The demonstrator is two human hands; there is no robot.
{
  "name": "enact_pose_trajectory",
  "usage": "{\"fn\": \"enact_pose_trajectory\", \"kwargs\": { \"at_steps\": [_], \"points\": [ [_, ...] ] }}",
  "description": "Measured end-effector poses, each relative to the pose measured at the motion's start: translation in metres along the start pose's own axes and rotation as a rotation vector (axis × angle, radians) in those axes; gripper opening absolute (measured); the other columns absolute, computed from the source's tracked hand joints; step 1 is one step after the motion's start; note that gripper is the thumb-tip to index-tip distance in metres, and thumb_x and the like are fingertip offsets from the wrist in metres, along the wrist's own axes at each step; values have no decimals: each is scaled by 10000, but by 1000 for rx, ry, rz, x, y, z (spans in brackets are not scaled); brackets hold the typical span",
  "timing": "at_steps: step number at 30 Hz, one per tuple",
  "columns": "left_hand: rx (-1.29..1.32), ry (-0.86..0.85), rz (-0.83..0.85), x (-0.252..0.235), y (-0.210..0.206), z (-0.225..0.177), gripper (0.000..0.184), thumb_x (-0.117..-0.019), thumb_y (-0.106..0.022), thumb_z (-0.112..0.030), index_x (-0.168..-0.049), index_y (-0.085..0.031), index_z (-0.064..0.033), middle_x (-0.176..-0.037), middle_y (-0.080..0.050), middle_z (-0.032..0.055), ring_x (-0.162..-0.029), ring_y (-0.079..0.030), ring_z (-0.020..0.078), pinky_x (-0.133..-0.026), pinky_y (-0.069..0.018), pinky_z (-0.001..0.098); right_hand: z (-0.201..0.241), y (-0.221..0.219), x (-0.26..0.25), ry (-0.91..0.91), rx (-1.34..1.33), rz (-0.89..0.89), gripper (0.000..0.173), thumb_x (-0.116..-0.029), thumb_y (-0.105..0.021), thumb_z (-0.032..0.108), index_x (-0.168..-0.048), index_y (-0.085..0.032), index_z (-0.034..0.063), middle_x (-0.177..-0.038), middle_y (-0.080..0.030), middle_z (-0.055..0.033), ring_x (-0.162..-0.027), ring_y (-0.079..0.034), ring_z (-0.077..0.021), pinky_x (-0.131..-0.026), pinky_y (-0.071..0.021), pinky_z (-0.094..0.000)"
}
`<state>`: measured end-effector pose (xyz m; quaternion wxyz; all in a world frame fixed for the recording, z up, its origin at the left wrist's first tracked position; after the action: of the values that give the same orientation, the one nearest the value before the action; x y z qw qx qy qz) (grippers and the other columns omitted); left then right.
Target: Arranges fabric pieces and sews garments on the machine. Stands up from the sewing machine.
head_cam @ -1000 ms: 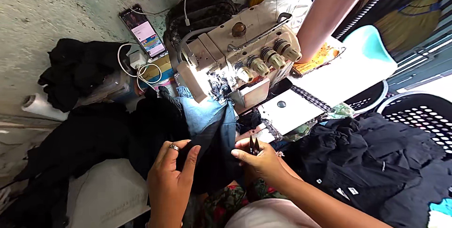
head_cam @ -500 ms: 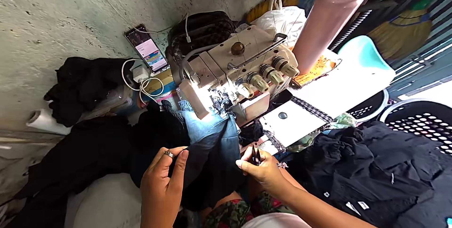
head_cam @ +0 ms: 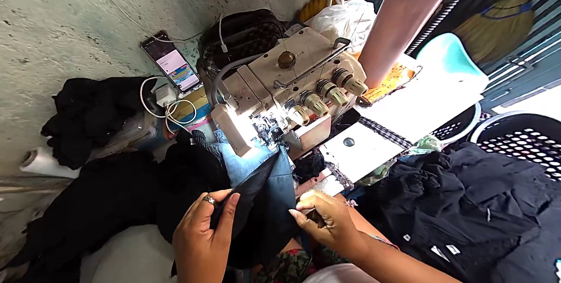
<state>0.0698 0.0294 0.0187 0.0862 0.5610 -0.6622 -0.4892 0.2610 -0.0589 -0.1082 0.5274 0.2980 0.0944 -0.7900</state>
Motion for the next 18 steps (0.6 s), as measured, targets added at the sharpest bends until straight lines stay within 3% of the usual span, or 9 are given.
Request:
{"fn": "enact_pose_trajectory", "kwargs": {
  "at_steps": [2, 5, 9, 11, 13, 14, 16, 18],
  "points": [
    [16, 7, 2, 1, -1, 1, 300, -977, -653, -333, -935, -745, -50, -906, -727, -17, -880, -626, -87, -804, -487, 89, -2, -6, 3, -103, -109, -21, 112, -936, -694, 163, -959, -673, 56, -907, -724, -17, -860, -666, 14, -768, -534, -115],
    [48, 28, 13, 3, -2, 2, 289, -968, -666, -313, -927, -740, -38, -906, -729, -28, -877, -624, -107, -813, -491, 78, -3, -16, 7, -496, -434, -54, 120, -874, -729, 87, -988, -733, 52, -916, -726, 34, -796, -652, 44, -721, -544, -119],
    [44, 5, 33, 5, -4, -1, 332, -999, -627, -344, -945, -741, -37, -891, -722, -12, -877, -627, -85, -818, -493, 91, -5, -20, 10, -844, -659, -123, 102, -865, -754, 86, -940, -698, 126, -738, -658, 105, -515, -505, 66, -466, -416, -109],
    [-5, -76, 48, 7, -9, -9, 355, -1033, -568, -393, -954, -709, -77, -906, -657, 9, -897, -589, 17, -818, -464, 166, -5, -19, 6, -920, -720, -100, 200, -864, -757, 89, -1027, -644, 111, -786, -670, 80, -529, -525, 45, -466, -421, -116],
    [-79, -175, 78, 11, -17, -24, 336, -1054, -511, -430, -942, -658, -149, -1064, -663, 11, -977, -571, 119, -850, -428, 265, -6, -18, -2, -959, -788, 17, 379, -891, -737, 77, -1223, -555, 70, -875, -710, 60, -591, -579, 25, -503, -456, -129],
    [-121, -220, 88, 15, -24, -33, 326, -1063, -484, -430, -929, -638, -176, -1160, -671, 0, -1013, -568, 149, -864, -411, 305, -8, -18, -6, -963, -805, 63, 368, -904, -728, 75, -1232, -563, 66, -831, -706, 68, -573, -566, 27, -496, -442, -133],
    [-193, -294, 94, 26, -43, -45, 317, -1082, -432, -391, -918, -599, -176, -1284, -669, 10, -1159, -580, 184, -970, -397, 357, -10, -16, -11, -915, -773, 95, 113, -909, -721, 65, -1011, -680, 94, -703, -665, 102, -528, -550, 36, -490, -453, -136],
    [-181, -336, 101, 36, -64, -47, 317, -1098, -395, -318, -942, -589, -122, -1336, -674, 73, -1335, -556, 213, -1162, -336, 401, -8, -10, -10, -755, -656, 94, 66, -903, -716, 95, -893, -693, 156, -707, -642, 162, -590, -568, 84, -561, -484, -115]
  ]
}}
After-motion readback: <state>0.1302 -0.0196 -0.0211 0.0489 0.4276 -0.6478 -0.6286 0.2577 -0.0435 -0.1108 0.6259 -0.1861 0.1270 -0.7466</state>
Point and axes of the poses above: each hand's wrist, its own x-axis away from the middle knuckle, its own y-axis out of the back of the hand, z = x × y, the point moved 4 cm from there along -x, towards the middle knuckle
